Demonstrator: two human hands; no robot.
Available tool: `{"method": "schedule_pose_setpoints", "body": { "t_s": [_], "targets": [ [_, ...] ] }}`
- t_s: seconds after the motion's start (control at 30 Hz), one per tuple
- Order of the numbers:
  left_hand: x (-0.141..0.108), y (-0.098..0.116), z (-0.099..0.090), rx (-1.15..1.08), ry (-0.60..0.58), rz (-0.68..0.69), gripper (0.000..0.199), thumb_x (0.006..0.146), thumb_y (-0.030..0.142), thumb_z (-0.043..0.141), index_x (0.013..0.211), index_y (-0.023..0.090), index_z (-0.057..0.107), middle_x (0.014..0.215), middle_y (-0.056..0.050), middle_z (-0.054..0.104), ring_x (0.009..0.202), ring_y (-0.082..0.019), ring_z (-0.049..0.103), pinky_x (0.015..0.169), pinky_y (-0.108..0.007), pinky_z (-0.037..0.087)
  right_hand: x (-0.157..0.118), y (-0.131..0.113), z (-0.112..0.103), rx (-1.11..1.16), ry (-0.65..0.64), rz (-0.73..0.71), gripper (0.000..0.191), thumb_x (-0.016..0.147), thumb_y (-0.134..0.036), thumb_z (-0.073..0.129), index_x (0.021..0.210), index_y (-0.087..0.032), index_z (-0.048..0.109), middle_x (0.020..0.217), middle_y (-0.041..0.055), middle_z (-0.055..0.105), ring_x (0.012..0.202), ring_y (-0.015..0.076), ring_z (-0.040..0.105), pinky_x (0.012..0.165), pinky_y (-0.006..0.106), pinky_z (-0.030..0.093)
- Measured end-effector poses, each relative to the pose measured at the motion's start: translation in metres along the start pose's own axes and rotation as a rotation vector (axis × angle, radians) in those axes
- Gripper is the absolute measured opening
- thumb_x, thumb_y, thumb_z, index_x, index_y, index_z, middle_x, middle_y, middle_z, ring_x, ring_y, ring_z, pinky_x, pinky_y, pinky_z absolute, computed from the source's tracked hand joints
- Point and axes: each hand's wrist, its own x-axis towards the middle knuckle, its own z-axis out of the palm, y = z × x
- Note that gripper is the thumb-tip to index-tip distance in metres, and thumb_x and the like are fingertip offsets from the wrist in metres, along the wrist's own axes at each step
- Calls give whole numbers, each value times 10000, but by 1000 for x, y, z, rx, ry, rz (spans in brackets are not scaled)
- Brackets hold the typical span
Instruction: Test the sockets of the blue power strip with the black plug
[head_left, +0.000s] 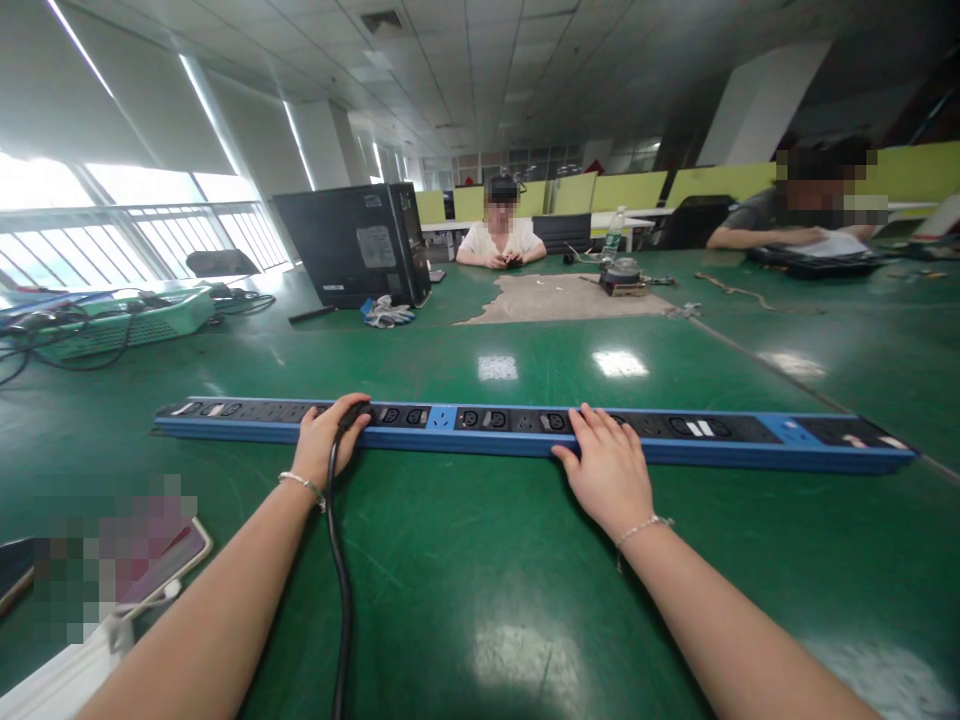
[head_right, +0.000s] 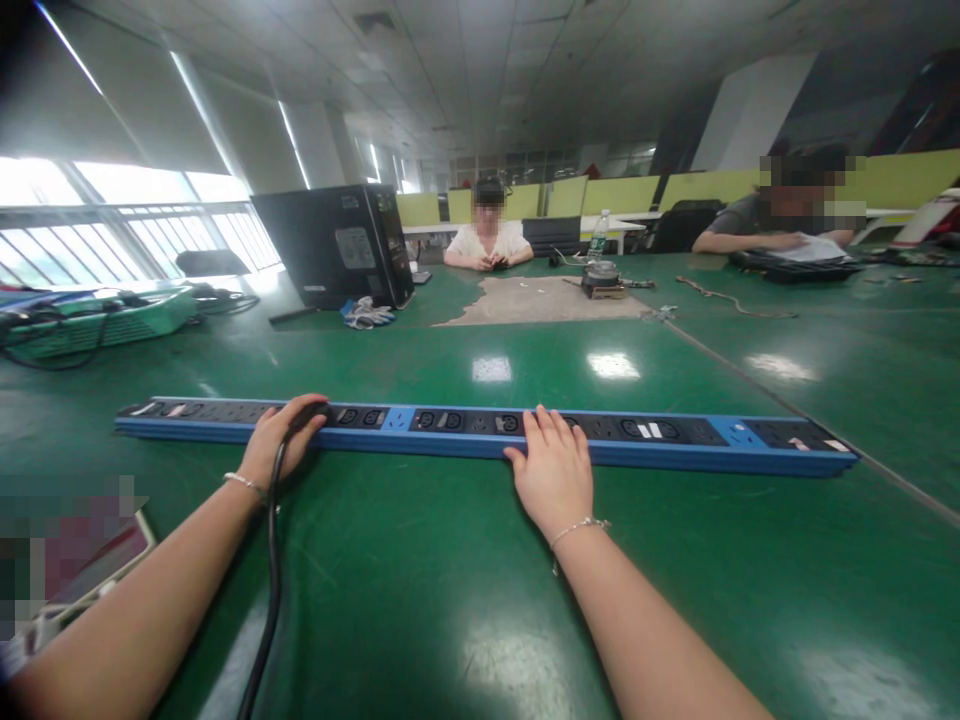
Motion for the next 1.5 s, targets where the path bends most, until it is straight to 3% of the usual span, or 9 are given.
{"method": "schedule_pose_setpoints", "body": {
  "t_s": [0.1,0.17,0.27,0.37,0.47,0.77,1.0,1.13,1.5],
  "targets": [
    [3,15,-8,-194,182,-73,350,853,433,431,1115,230,544,1096,-48,659,984,-204,607,914,-362,436,0,-1,0,0,-2,8,465,880,-363,451,1275,-124,505,1357,118,495,1262,257,400,1053,447,244],
    [4,33,-8,-276,216,-31,373,850,457,446,1129,226,537,1110,-48,652,1005,-201,595,913,-354,436,0,-1,1,0,0,11,464,878,-358,457,1277,-125,504,1362,117,490,1262,255,399,1055,447,240],
    [5,67,4,-319,15,102,331,850,415,463,1124,248,545,1134,-36,646,1032,-203,588,943,-375,415,0,-2,0,-2,-3,17,459,879,-353,463,1275,-125,508,1364,114,488,1264,254,398,1060,444,230],
    [5,93,20,-288,-166,121,293,858,346,451,1126,265,536,1135,-21,648,1055,-201,584,953,-395,402,0,-3,0,3,-11,28,467,876,-351,479,1279,-117,507,1363,114,489,1265,256,397,1063,442,226],
    [3,105,28,-182,-236,86,276,860,306,451,1122,283,533,1090,-6,671,1041,-202,597,971,-419,375,1,-3,0,14,-13,35,474,871,-352,492,1282,-116,506,1367,114,484,1270,256,392,1067,441,223],
    [-5,116,26,-11,-221,71,272,874,309,454,1128,316,551,1125,0,677,1055,-207,599,1022,-461,299,1,-3,-2,48,-36,42,474,868,-346,493,1288,-127,502,1373,117,477,1281,253,380,1071,443,216],
    [-17,101,45,-2,-86,137,302,901,375,404,1180,348,516,1193,9,645,1091,-190,580,1080,-487,181,1,-4,-3,55,-44,49,479,864,-347,493,1292,-132,499,1378,114,472,1292,249,368,1075,441,210],
    [-18,101,45,34,-77,151,305,906,401,390,1186,365,504,1181,10,652,1068,-195,595,1090,-536,103,2,-5,-5,57,-66,56,498,857,-355,501,1298,-126,495,1387,113,461,1299,250,357,1080,439,201],
    [-16,112,31,66,-130,109,303,893,433,395,1148,349,534,1090,6,693,1014,-205,623,1077,-554,161,1,-5,-5,40,-63,54,493,859,-366,484,1291,-130,504,1393,103,456,1294,251,364,1084,439,195]
  ]
}}
